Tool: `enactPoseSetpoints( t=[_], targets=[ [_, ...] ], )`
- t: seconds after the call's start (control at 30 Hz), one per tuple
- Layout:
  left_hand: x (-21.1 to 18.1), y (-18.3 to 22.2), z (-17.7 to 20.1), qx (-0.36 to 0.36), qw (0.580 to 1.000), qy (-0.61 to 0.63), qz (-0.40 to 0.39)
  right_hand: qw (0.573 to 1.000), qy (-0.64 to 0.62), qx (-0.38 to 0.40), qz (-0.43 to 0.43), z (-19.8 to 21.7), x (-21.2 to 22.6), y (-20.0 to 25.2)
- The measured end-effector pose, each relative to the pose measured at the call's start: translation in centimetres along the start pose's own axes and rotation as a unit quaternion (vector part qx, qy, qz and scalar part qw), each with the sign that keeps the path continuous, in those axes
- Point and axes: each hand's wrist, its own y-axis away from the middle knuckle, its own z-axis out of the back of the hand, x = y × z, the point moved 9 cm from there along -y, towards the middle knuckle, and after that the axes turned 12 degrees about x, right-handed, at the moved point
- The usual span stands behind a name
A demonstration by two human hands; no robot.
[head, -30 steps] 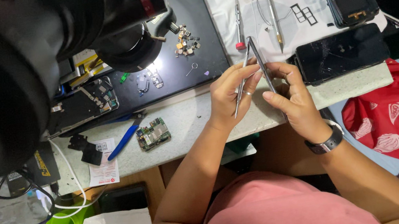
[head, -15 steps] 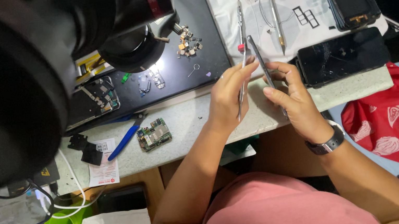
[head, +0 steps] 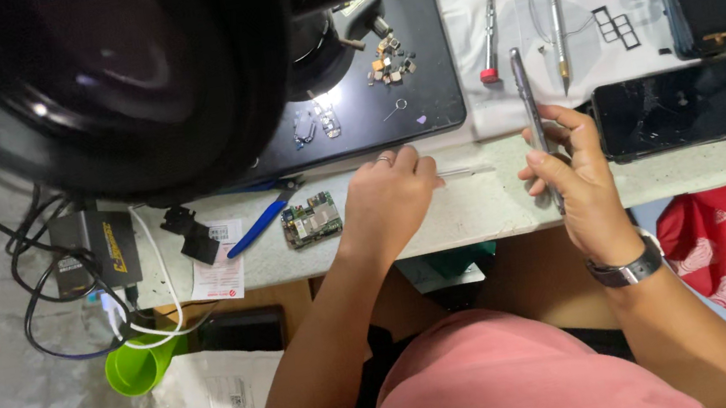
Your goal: The person uses a metal spudger to pry and separate the screen assembly from the frame of a disassembled smartphone. They carefully work along the edges to release the adhesive and lift the display, revealing the internal components.
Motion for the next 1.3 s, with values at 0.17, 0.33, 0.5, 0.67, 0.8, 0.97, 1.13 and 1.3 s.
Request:
enactPoseSetpoints(
  t=[0.17, 0.33, 0.5, 0.67, 0.8, 0.97, 1.13, 1.3],
  targets=[
    [0.8, 0.2, 0.6, -0.043, 0.997, 0.064, 0.01, 1.0, 0.025, 0.004, 0.0, -0.3, 0.3, 0.1],
    [2.6, -0.7, 3.4, -0.174, 0.982, 0.046, 0.055, 0.998, 0.055, 0.002, 0.003, -0.8, 0.6, 0.4],
    [2.4, -2.6, 3.4, -0.126, 0.99, -0.003, 0.062, 0.998, 0.06, -0.006, 0.01, -0.7, 0.7, 0.5],
    [1.4, -1.4, 3.2, -0.09, 0.994, -0.051, 0.025, 0.998, 0.066, -0.002, 0.019, -0.7, 0.5, 0.2],
    [1.4, -0.8, 3.2, -0.071, 0.996, -0.055, -0.005, 0.998, 0.053, 0.008, 0.029, -0.6, 0.4, 0.1],
    [1.8, -1.2, 3.9, -0.147, 0.966, 0.214, 0.001, 0.998, 0.063, 0.002, 0.028, -0.7, 0.5, 0.2],
    [1.6, -3.6, -0.6, -0.181, 0.766, 0.613, 0.064, 0.998, 0.062, 0.012, 0.026, -0.9, 0.8, 0.2],
    [0.8, -4.9, -4.1, -0.202, 0.638, 0.738, 0.089, 0.994, 0.077, 0.024, 0.068, -1.5, 1.7, 0.5]
  ],
)
